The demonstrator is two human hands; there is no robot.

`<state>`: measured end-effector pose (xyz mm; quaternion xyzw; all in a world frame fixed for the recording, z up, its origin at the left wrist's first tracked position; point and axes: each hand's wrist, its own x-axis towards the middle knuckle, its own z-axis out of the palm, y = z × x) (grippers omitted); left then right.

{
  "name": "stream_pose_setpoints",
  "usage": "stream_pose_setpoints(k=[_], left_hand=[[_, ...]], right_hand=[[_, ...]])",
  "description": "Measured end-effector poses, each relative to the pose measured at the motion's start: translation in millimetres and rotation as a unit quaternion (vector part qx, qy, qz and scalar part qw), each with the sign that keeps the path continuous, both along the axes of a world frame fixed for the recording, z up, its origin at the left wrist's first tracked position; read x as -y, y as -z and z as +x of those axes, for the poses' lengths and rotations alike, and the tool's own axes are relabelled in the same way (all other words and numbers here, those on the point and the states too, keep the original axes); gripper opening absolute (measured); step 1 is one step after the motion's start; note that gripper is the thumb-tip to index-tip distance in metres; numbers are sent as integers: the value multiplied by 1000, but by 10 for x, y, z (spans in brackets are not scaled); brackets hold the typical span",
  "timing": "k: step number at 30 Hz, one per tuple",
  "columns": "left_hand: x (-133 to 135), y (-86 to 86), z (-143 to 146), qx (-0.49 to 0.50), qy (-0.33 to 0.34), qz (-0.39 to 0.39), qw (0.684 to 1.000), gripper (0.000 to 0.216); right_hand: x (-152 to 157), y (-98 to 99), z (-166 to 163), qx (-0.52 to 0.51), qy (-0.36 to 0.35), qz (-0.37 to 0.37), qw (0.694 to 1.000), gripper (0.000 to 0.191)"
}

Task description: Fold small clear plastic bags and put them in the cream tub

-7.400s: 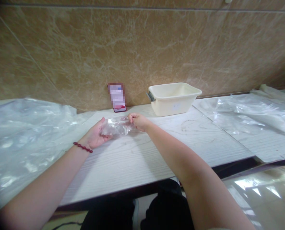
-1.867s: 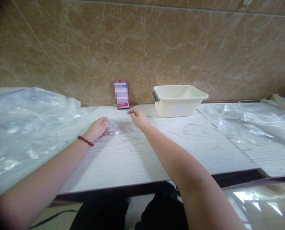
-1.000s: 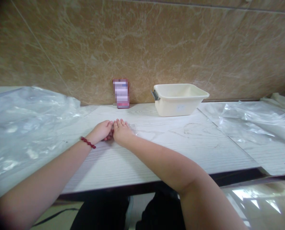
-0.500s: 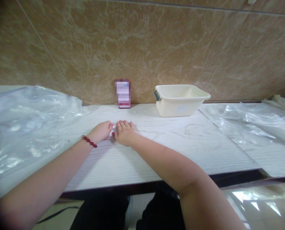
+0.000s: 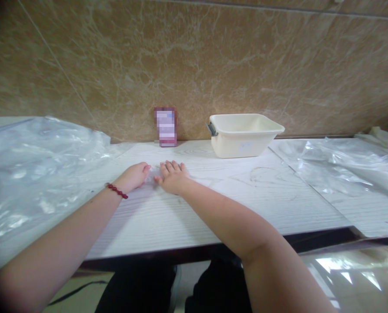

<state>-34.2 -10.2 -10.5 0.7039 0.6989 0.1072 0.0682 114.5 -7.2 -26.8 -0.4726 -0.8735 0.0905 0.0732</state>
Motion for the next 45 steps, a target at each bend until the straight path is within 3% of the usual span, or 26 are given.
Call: stream_pose_setpoints(k=[6, 10, 13, 16, 23, 31, 40, 45], left_hand=[[-4, -1, -39, 44, 20, 18, 999, 31], [42, -42, -11, 108, 80, -2, 991, 28], [81, -70, 29, 160, 128, -33, 978, 26], [113, -82, 60, 205, 151, -52, 966, 26], [133, -82, 54, 294, 129, -78, 944, 23], [108, -82, 42, 306, 101, -22, 946, 29], [21, 32, 6, 418, 125, -110, 893, 39], [-13, 58, -3, 487, 115, -45, 865, 34]], right_hand=[[-22, -8, 65, 3, 9, -4, 1000, 63], [-40, -103, 78, -73, 33, 47, 996, 52], [-74, -215, 113, -152, -32, 49, 987, 39], [-105, -281, 164, -179, -73, 22, 981, 37], [-118, -253, 170, -184, -58, 8, 981, 36], [-138, -229, 152, -208, -44, 18, 977, 33], [-204, -226, 194, -239, 13, 41, 970, 33], [-219, -226, 205, -223, 24, 34, 974, 34]])
